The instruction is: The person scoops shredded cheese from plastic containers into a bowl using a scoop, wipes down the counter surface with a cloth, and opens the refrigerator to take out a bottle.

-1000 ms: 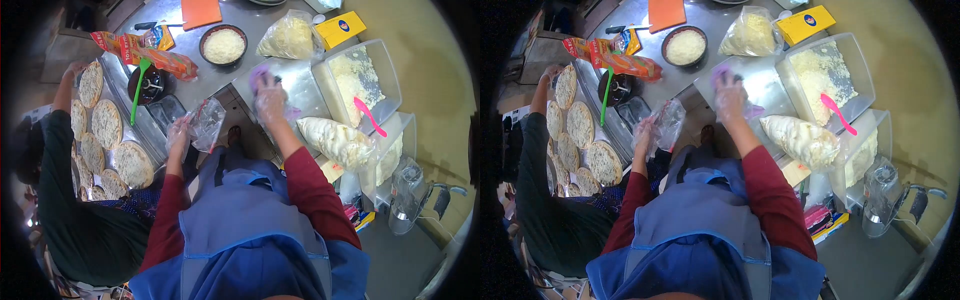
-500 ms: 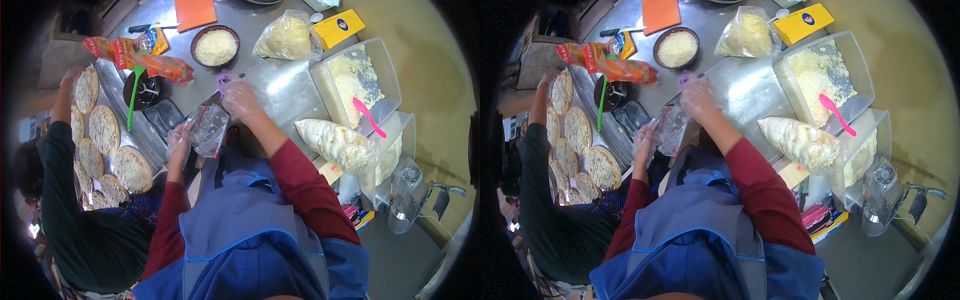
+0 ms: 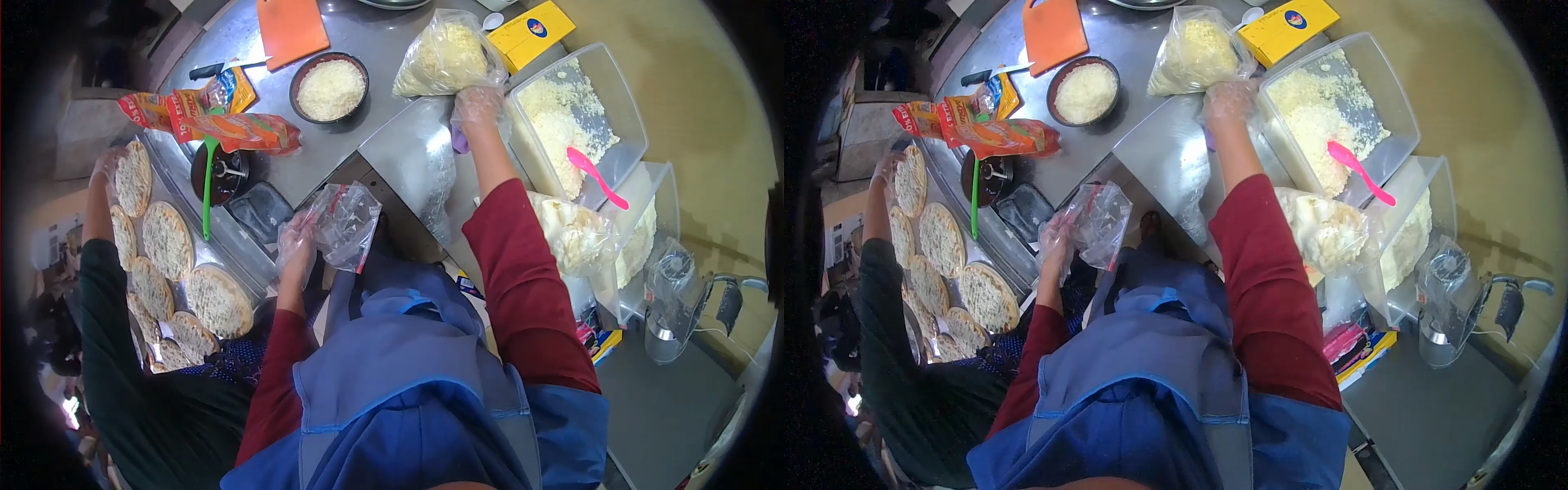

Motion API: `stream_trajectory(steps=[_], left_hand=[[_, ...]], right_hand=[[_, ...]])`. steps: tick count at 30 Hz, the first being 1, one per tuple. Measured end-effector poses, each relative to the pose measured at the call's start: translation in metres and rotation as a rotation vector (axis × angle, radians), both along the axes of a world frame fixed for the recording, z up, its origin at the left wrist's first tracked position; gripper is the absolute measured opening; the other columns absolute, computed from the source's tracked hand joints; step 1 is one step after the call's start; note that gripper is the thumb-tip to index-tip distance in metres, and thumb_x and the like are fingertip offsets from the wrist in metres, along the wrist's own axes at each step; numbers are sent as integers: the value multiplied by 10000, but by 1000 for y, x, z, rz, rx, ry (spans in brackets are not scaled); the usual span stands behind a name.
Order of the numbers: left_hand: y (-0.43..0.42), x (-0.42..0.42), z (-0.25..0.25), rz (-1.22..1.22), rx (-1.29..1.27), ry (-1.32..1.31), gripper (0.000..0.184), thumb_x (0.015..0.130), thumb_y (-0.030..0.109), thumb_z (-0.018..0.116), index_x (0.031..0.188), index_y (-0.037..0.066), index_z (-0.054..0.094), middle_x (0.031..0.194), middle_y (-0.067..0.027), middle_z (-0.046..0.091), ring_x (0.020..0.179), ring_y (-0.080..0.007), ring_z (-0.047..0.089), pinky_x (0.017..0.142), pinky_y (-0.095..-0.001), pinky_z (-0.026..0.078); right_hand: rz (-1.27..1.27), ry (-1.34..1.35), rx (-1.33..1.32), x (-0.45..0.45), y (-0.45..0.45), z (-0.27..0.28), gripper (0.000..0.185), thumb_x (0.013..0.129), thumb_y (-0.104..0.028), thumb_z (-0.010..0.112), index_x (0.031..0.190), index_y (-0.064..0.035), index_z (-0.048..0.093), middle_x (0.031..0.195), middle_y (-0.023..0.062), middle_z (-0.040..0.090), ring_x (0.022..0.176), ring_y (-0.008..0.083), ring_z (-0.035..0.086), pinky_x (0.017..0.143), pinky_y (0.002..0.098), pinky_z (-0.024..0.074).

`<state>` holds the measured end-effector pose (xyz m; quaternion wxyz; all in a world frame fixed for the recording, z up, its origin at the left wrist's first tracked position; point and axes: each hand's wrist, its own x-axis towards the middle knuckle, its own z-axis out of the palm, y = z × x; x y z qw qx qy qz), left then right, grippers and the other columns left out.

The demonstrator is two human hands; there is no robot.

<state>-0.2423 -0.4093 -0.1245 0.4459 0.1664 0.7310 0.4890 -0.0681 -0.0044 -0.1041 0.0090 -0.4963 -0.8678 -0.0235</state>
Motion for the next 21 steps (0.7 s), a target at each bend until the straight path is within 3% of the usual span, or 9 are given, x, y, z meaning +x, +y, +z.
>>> stream_trajectory(steps=[2, 5, 7, 9, 12, 14, 15, 19, 21], left_hand=[[-1, -3, 6, -21, -47, 17, 355, 921, 139, 515, 1240, -15, 520, 1155, -61, 602, 973, -125, 547, 862, -248, 431], [-1, -3, 13, -47, -79, 50, 347, 914, 142, 520, 1226, -8, 536, 1139, -59, 610, 959, -125, 551, 852, -246, 434], [-1, -5, 12, -60, -54, 75, 343, 911, 144, 523, 1219, -5, 544, 1127, -59, 615, 948, -124, 552, 844, -245, 436], [-2, -8, 1, -55, -32, 49, 345, 904, 137, 523, 1216, -7, 548, 1108, -55, 619, 938, -122, 550, 836, -242, 434], [7, -7, 11, -25, -19, 34, 288, 893, 89, 523, 1162, 7, 588, 1009, -20, 624, 888, -98, 535, 802, -220, 414], [1, -7, 5, 2, 11, 0, 288, 893, 89, 525, 1162, 4, 588, 1021, -23, 628, 903, -100, 541, 813, -221, 416], [3, -8, 4, 32, 53, -29, 288, 893, 89, 527, 1161, 1, 587, 1033, -27, 631, 917, -102, 547, 824, -222, 417], [1, -5, 14, 17, 86, -29, 288, 896, 86, 524, 1163, -1, 587, 1062, -37, 637, 943, -107, 561, 849, -226, 419], [7, -4, 24, -10, 30, 98, 289, 896, 80, 522, 1165, -4, 585, 1085, -46, 638, 957, -108, 567, 862, -229, 418]], right_hand=[[-3, -61, -9, -3, 5, 0, 261, 790, -223, 584, 922, -38, 712, 1060, 149, 673, 1006, 285, 625, 865, 418, 470], [-78, 191, -118, -2, 12, -4, 253, 736, -189, 639, 949, -79, 721, 1066, 101, 682, 998, 246, 635, 876, 394, 475], [17, -353, -387, -12, -8, 39, 279, 712, -196, 661, 966, -96, 718, 1040, 106, 685, 983, 236, 638, 879, 389, 472], [247, -458, -345, -1, -45, 37, 247, 700, -213, 667, 908, -90, 719, 978, 154, 678, 960, 248, 632, 861, 388, 475], [325, -213, -299, 16, -82, 50, 187, 712, -210, 652, 836, -81, 709, 905, 172, 668, 934, 256, 626, 828, 375, 483], [165, 341, -19, 27, -70, 32, 126, 703, -117, 566, 715, -29, 657, 848, 215, 640, 809, 361, 628, 717, 459, 486], [117, 420, 1, 18, -59, 52, 132, 751, -109, 528, 757, -26, 631, 867, 210, 620, 837, 361, 607, 720, 467, 468], [-30, 49, -269, 18, -25, 11, 205, 795, -134, 507, 915, -39, 643, 1060, 198, 612, 918, 358, 597, 764, 430, 477], [-42, 287, 102, 19, -73, 7, 288, 832, -166, 493, 1081, -96, 619, 1225, 172, 560, 949, 361, 592, 797, 429, 479]])
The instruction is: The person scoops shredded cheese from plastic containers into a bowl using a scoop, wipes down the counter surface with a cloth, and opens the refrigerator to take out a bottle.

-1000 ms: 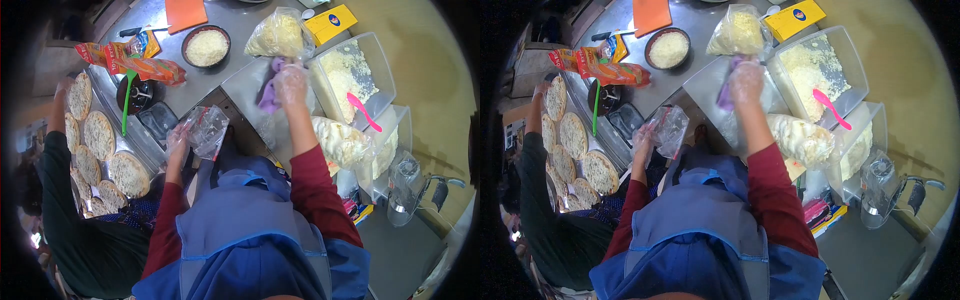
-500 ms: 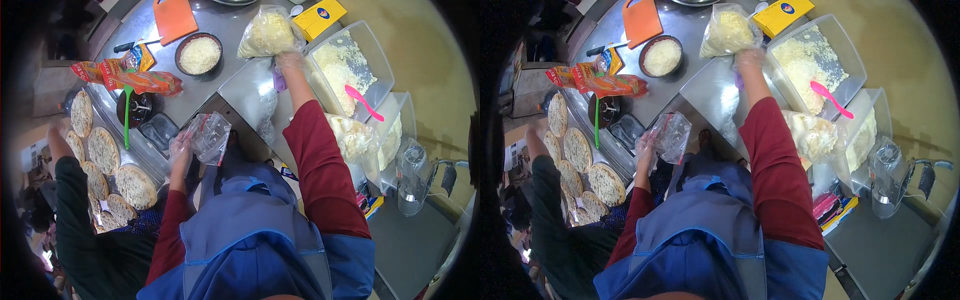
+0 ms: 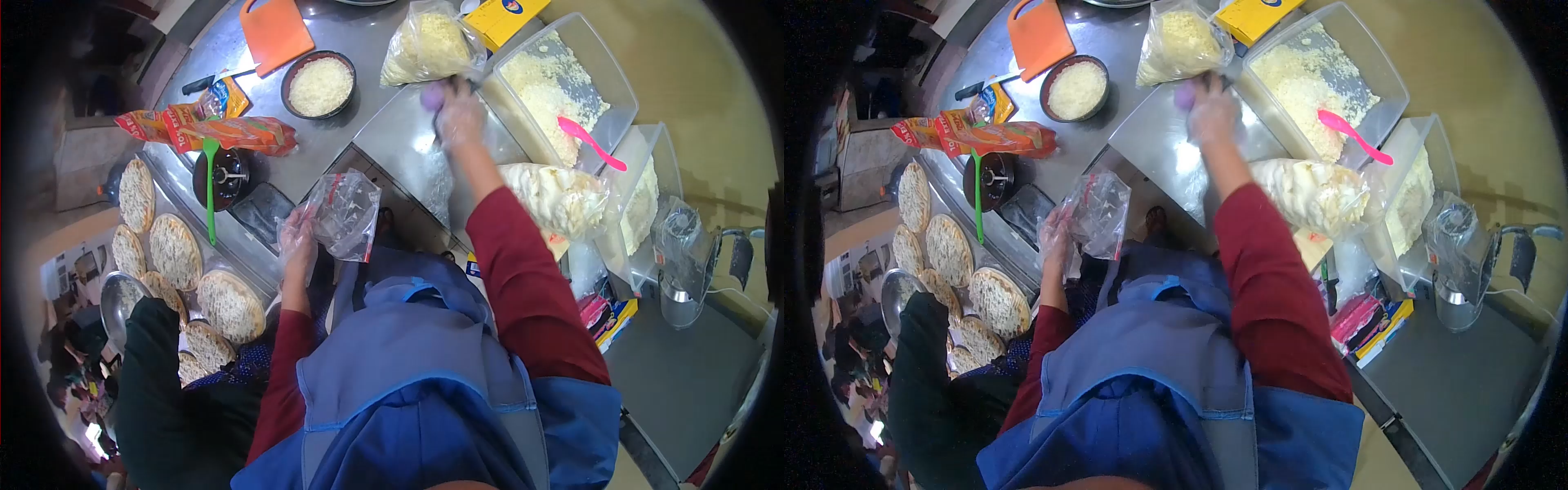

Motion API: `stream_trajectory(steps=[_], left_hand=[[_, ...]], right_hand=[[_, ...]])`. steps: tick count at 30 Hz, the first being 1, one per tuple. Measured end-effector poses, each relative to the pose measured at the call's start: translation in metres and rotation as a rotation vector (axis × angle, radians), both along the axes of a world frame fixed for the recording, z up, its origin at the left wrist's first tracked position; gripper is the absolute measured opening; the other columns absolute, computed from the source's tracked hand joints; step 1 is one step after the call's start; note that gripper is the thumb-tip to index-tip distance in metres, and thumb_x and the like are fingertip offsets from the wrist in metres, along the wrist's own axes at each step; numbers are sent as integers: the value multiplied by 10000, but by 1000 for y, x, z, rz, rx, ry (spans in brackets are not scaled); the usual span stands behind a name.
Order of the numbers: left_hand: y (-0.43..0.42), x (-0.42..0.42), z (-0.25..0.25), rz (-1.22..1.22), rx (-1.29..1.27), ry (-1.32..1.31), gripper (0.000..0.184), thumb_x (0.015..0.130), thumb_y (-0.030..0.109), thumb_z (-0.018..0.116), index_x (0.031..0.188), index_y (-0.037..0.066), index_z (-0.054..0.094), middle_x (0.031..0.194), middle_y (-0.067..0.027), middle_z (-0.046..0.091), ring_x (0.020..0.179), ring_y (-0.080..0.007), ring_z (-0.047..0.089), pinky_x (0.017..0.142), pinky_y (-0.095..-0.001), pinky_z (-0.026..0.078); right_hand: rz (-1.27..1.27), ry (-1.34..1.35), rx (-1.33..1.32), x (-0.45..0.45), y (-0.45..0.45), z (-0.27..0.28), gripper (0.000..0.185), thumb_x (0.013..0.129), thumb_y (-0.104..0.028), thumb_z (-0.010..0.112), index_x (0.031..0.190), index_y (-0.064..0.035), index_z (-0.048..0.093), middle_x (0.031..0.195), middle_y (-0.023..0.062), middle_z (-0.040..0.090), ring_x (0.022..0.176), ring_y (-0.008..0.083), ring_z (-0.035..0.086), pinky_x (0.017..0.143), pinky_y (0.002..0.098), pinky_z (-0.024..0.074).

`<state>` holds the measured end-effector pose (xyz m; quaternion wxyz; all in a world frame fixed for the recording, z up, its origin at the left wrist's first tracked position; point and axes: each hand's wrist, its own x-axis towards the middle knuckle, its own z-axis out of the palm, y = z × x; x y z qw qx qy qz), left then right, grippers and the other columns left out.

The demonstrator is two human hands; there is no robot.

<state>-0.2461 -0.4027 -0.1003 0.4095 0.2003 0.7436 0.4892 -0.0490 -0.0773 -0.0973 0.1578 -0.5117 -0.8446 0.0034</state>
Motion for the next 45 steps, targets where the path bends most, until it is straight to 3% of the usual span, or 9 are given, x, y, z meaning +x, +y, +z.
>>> stream_trajectory(steps=[7, 11, 15, 20, 27, 30, 34, 40, 45], left_hand=[[50, -2, 35, -9, 81, 98, 257, 883, 77, 515, 1111, 20, 619, 956, -21, 625, 840, -97, 534, 765, -240, 423], [99, 15, 65, -131, 29, 391, 231, 883, 156, 539, 1064, 42, 626, 796, -24, 591, 724, -113, 507, 656, -283, 421], [145, 23, 49, -272, 102, 662, 271, 870, 220, 558, 1057, 41, 637, 764, -127, 631, 672, -187, 549, 641, -348, 447], [196, 55, 42, -331, 41, 691, 340, 808, 174, 541, 1092, 8, 626, 896, -248, 655, 834, -386, 632, 744, -450, 476], [226, 87, -1, -394, -14, 977, 349, 798, 219, 551, 1094, 52, 633, 967, -239, 658, 905, -395, 632, 815, -466, 474], [219, 94, 18, -408, 23, 899, 508, 826, 291, 576, 1249, 16, 522, 1061, -250, 637, 971, -406, 609, 866, -448, 460], [212, 103, 51, -283, 58, 788, 683, 857, 395, 594, 1338, -48, 394, 1279, -317, 494, 1140, -409, 523, 970, -430, 401], [161, 85, 51, -177, 138, 1008, 771, 858, 397, 625, 1366, -100, 327, 1347, -331, 416, 1222, -417, 450, 1023, -415, 358], [113, 99, -4, -192, -123, 1153, 722, 866, 312, 630, 1395, -68, 319, 1379, -281, 406, 1228, -372, 460, 1038, -425, 347]], right_hand=[[326, 11, -358, 39, -104, 30, 257, 809, -149, 543, 1035, -178, 661, 1193, 147, 565, 945, 363, 591, 791, 471, 478], [-217, -81, -13, 65, -38, 41, 292, 767, -131, 556, 1048, -98, 628, 1111, 162, 553, 885, 322, 574, 726, 459, 476], [-102, -117, -100, 57, -75, -19, 299, 762, -126, 539, 1050, -104, 616, 1118, 152, 546, 883, 310, 570, 732, 458, 473], [231, -24, -339, 96, -170, 26, 266, 758, -147, 544, 1008, -133, 633, 1042, 96, 569, 884, 288, 567, 752, 432, 464], [-148, -14, -185, 151, -204, 44, 174, 804, -171, 545, 953, -138, 628, 1034, 105, 584, 929, 282, 577, 789, 415, 463], [117, 264, -597, 158, -215, 36, 231, 755, -118, 584, 976, -93, 646, 1014, 130, 583, 900, 308, 590, 816, 390, 475], [189, 513, -565, 207, -219, 96, 270, 712, -53, 570, 974, -55, 637, 998, 142, 587, 941, 309, 585, 834, 401, 464], [-133, 402, -635, 385, -258, 198, 324, 740, -58, 535, 1043, -68, 651, 1001, 155, 598, 1007, 339, 571, 887, 372, 454], [-785, 190, -461, 496, -252, 159, 372, 758, -133, 474, 1082, -56, 640, 1100, 227, 597, 1038, 380, 561, 912, 425, 438]])
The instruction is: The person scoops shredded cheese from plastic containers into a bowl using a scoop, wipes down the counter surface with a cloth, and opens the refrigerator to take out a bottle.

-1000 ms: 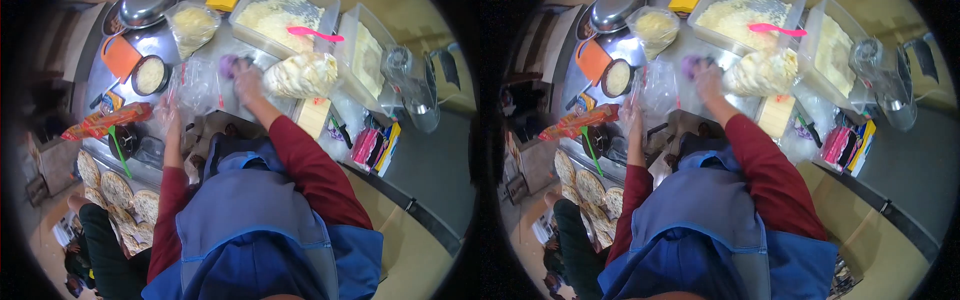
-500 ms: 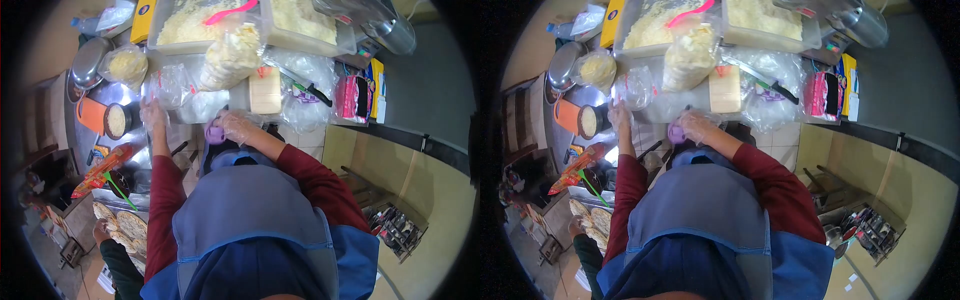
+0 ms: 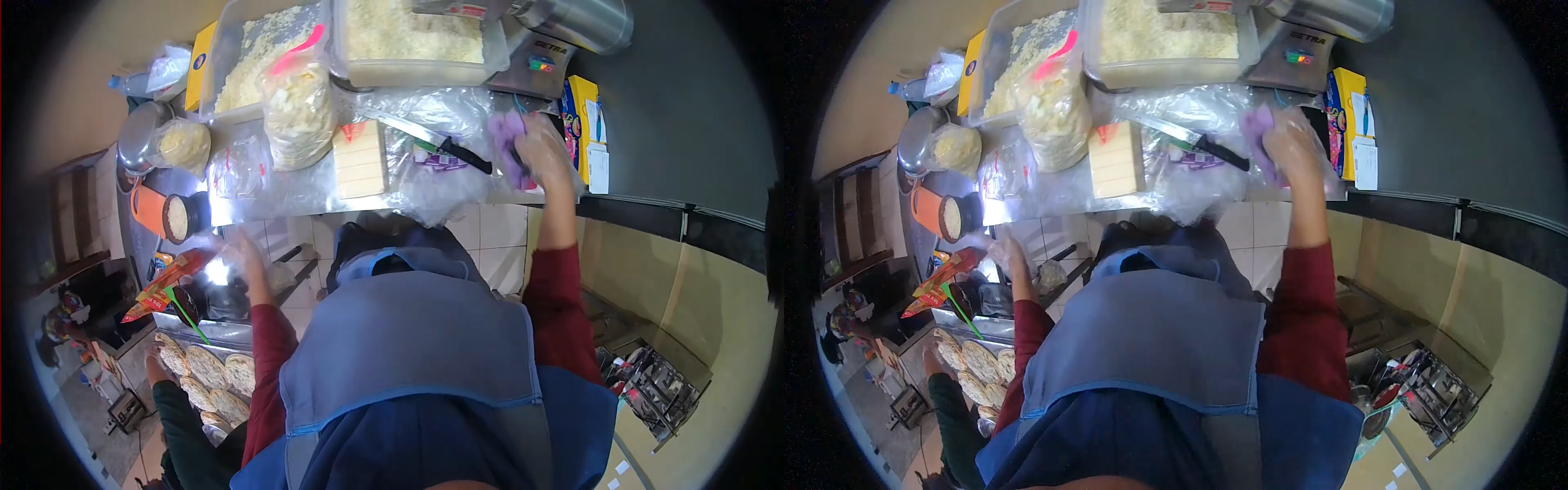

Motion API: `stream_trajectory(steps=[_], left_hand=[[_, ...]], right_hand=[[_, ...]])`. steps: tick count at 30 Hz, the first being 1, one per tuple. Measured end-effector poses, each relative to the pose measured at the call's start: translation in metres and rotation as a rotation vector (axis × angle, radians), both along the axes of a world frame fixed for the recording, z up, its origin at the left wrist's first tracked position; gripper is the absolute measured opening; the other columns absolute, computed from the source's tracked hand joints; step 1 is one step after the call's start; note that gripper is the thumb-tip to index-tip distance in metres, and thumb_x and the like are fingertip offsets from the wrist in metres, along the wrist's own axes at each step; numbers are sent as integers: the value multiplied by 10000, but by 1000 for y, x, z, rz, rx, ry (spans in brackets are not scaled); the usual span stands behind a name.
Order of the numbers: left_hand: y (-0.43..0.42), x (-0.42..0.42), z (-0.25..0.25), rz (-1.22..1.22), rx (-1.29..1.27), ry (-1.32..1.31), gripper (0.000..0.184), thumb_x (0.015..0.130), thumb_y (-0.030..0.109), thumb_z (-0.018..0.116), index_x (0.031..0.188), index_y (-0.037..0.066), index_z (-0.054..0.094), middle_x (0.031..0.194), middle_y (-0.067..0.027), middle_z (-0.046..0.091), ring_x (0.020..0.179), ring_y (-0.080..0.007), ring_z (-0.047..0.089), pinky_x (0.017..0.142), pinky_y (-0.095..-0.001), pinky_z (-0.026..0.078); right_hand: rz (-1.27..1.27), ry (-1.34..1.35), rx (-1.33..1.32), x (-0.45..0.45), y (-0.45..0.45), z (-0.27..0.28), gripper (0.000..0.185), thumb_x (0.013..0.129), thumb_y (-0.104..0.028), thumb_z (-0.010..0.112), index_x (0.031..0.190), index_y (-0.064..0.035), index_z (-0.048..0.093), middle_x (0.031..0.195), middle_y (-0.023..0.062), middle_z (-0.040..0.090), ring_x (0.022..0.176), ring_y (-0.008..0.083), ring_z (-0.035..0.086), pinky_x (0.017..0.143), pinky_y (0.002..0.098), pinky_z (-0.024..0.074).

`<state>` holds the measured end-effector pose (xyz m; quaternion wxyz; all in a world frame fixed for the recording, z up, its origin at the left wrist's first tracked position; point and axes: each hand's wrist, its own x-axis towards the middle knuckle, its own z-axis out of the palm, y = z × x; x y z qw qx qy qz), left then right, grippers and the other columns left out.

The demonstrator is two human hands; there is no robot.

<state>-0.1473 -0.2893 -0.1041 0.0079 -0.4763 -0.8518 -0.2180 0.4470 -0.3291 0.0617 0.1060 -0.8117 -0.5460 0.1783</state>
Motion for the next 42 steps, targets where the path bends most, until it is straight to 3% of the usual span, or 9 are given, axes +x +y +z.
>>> stream_trajectory(steps=[5, 11, 17, 21, 25, 31, 33, 38, 42], left_hand=[[-46, 123, 48, -161, -167, -550, 659, 852, 241, 608, 1378, -62, 351, 1380, -254, 426, 1281, -368, 409, 1055, -419, 323], [-97, 134, -6, -263, -143, -251, 636, 848, 313, 611, 1379, 23, 413, 1293, -232, 503, 1198, -364, 468, 1020, -412, 348], [-113, 158, 0, -218, -200, -293, 541, 822, 156, 593, 1313, -33, 466, 1318, -246, 482, 1232, -360, 451, 1041, -400, 333], [-82, 170, 3, -353, 21, -338, 525, 838, 128, 581, 1323, -27, 453, 1315, -221, 489, 1230, -341, 455, 1047, -395, 327], [-41, 191, 72, -403, 120, -236, 507, 876, 134, 557, 1347, -1, 426, 1328, -191, 478, 1234, -313, 450, 1053, -396, 331], [2, 227, 155, -535, 385, -348, 465, 899, 154, 570, 1332, 33, 451, 1338, -147, 472, 1223, -264, 451, 1002, -378, 385], [16, 242, 174, -652, 484, -360, 384, 901, 135, 571, 1266, 25, 522, 1256, -147, 539, 1157, -246, 504, 976, -364, 402], [40, 257, 198, -889, 492, -313, 328, 932, 246, 561, 1115, -19, 620, 1034, -136, 666, 948, -213, 620, 836, -317, 470], [42, 269, 193, -1068, 353, -762, 201, 949, 28, 486, 1106, -29, 598, 1013, -110, 630, 840, -137, 588, 786, -269, 465]], right_hand=[[-36, -197, 4, 30, 38, -126, 332, 806, -165, 491, 1082, -62, 643, 1126, 215, 591, 1074, 382, 567, 887, 447, 474], [223, -326, -153, 12, -42, -177, 261, 864, -167, 469, 1077, -85, 596, 1071, 150, 591, 953, 315, 616, 803, 427, 506], [214, -83, -69, 12, -52, -61, 312, 842, -219, 511, 1122, -95, 572, 998, 138, 592, 831, 299, 637, 713, 425, 516], [88, -285, 259, 20, -26, -123, 287, 859, -219, 508, 1108, -96, 581, 979, 149, 597, 839, 293, 642, 702, 427, 519], [235, -537, -26, 4, -77, -180, 193, 848, -188, 537, 930, -53, 648, 970, 149, 602, 752, 268, 644, 587, 401, 524], [372, -340, 123, 22, -106, -76, 239, 830, -212, 534, 944, -30, 640, 672, 92, 605, 702, 268, 628, 662, 407, 514], [139, 183, 12, -1, -73, 3, 259, 817, -144, 523, 1045, -69, 622, 992, 172, 606, 906, 333, 607, 823, 415, 490], [62, 144, 335, -63, -27, 24, 440, 817, -144, 569, 1250, -91, 514, 1152, 200, 539, 982, 392, 579, 852, 454, 481], [33, 231, 184, -106, 1, -13, 543, 834, -192, 599, 1346, -114, 436, 1363, 247, 401, 1083, 406, 554, 932, 447, 459]])
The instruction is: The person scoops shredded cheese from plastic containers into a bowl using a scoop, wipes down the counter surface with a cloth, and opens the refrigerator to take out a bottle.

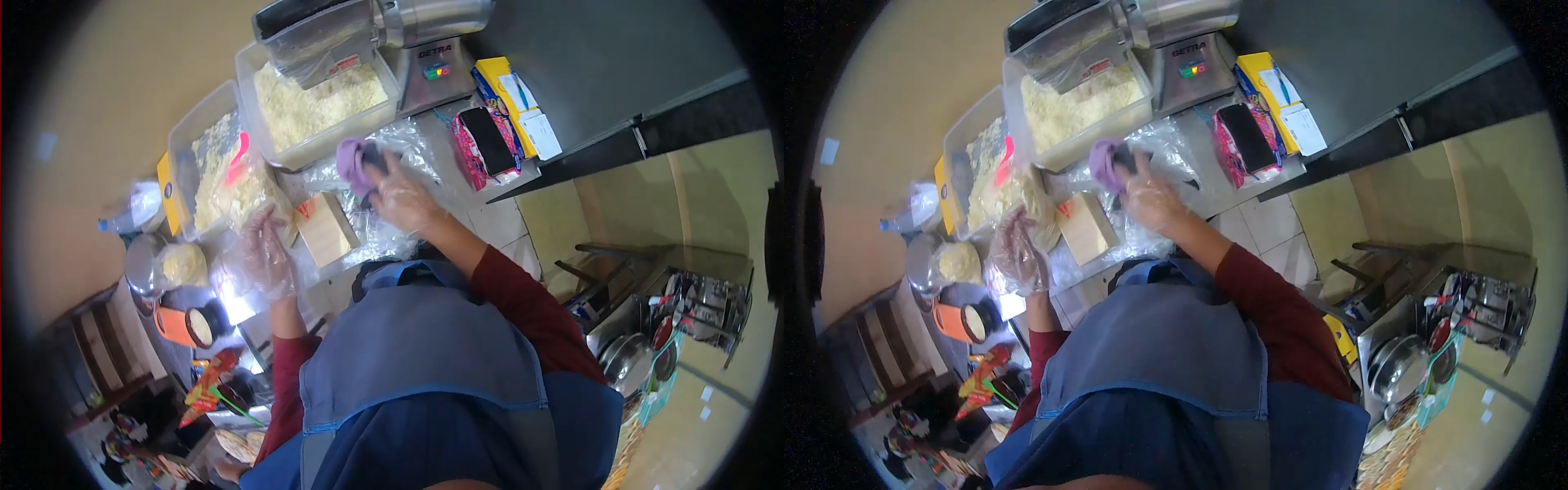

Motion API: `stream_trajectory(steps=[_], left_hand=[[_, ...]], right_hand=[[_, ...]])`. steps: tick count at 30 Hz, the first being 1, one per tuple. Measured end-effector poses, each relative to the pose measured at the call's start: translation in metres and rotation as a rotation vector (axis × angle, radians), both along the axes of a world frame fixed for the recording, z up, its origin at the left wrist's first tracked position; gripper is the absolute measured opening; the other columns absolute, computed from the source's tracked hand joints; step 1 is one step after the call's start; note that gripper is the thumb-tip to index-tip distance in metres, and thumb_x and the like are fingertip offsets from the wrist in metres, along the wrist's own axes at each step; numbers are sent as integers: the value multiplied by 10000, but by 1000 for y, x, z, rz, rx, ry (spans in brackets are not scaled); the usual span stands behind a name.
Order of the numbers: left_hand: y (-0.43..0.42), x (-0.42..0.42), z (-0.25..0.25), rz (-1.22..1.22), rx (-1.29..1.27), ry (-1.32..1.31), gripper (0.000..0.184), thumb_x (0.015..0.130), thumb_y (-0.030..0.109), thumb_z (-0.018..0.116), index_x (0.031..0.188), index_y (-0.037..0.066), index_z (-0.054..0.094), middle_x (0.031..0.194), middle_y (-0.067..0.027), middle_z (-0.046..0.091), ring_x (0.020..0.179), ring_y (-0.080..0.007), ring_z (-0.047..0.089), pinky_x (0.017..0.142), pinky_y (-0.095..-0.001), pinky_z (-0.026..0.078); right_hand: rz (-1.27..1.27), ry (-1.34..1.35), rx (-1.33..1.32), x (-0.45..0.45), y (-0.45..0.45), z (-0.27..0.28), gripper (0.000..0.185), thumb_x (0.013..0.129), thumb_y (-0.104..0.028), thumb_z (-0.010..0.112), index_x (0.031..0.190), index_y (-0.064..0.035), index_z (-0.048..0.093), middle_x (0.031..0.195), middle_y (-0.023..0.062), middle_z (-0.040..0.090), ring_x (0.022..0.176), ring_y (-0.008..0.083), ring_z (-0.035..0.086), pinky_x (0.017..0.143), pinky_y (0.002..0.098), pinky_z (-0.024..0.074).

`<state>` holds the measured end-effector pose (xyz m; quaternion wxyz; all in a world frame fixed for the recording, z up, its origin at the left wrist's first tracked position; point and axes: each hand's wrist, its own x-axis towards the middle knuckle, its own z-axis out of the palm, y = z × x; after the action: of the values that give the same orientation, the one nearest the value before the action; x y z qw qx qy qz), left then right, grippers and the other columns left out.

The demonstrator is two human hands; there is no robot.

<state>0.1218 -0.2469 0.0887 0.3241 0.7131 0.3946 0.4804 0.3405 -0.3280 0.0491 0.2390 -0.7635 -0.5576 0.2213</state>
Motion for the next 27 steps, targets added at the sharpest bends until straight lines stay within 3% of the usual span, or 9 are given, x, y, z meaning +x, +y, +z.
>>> stream_trajectory(steps=[3, 6, 10, 14, 18, 20, 23, 26, 27], left_hand=[[5, 7, -10, -154, -225, -183, 179, 951, 43, 504, 1091, -22, 596, 1006, -113, 636, 791, -100, 571, 669, -227, 464], [14, 13, -8, -278, -375, -91, 159, 956, 54, 506, 1065, -6, 605, 1008, -114, 640, 757, -87, 563, 645, -225, 459], [15, 44, -19, -387, -302, -92, 140, 958, 58, 503, 1023, 11, 618, 1008, -94, 645, 682, -75, 547, 596, -202, 446], [-6, 79, 12, -474, -126, 101, 173, 968, 77, 487, 1025, 13, 638, 919, -57, 626, 662, -74, 530, 595, -224, 442], [-32, 108, 21, -607, -158, 90, 228, 988, 154, 461, 1029, 40, 653, 842, -21, 600, 645, -62, 520, 583, -208, 421], [-48, 123, 26, -580, -100, 183, 226, 980, 174, 470, 1032, 57, 656, 807, -43, 610, 635, -96, 535, 599, -235, 431], [-77, 152, 33, -589, 82, 368, 193, 929, 163, 526, 1045, 76, 653, 741, -114, 618, 663, -216, 582, 666, -341, 453], [-109, 185, 31, -686, -104, 495, 180, 916, 156, 537, 1034, 92, 656, 740, -123, 620, 676, -242, 593, 674, -349, 459], [-118, 197, 21, -719, -7, 459, 175, 893, 143, 558, 1035, 101, 652, 745, -135, 631, 690, -278, 608, 686, -368, 468]], right_hand=[[31, -18, 103, -11, -18, -23, 518, 843, -209, 610, 1324, -97, 456, 1370, 249, 404, 1206, 410, 468, 1006, 436, 402], [-104, 24, 55, 19, -50, -16, 496, 848, -210, 609, 1309, -85, 476, 1343, 250, 434, 1260, 404, 409, 1054, 428, 348], [-429, -95, 256, 65, -122, 1, 407, 860, -180, 577, 1251, -77, 535, 1248, 209, 534, 1177, 369, 493, 1003, 431, 385], [-723, -230, 203, 78, -182, 38, 335, 860, -168, 567, 1186, -96, 590, 1166, 207, 590, 1071, 388, 558, 954, 445, 423], [-808, -293, 157, 88, -228, 32, 339, 865, -168, 557, 1201, -124, 583, 1185, 205, 582, 1096, 388, 546, 964, 444, 417], [-818, -296, 139, 98, -248, 19, 314, 857, -147, 556, 1166, -113, 602, 1147, 186, 598, 1034, 373, 576, 912, 439, 450], [-768, -261, 180, 118, -272, 15, 330, 857, -134, 551, 1184, -132, 593, 1152, 173, 600, 1032, 372, 576, 907, 440, 455], [-728, -202, 193, 146, -298, 33, 335, 887, -173, 536, 1217, -134, 569, 1166, 189, 593, 1071, 360, 572, 928, 432, 444], [-723, -202, 198, 155, -307, 36, 335, 887, -173, 536, 1217, -134, 569, 1166, 189, 593, 1071, 360, 572, 928, 432, 444]])
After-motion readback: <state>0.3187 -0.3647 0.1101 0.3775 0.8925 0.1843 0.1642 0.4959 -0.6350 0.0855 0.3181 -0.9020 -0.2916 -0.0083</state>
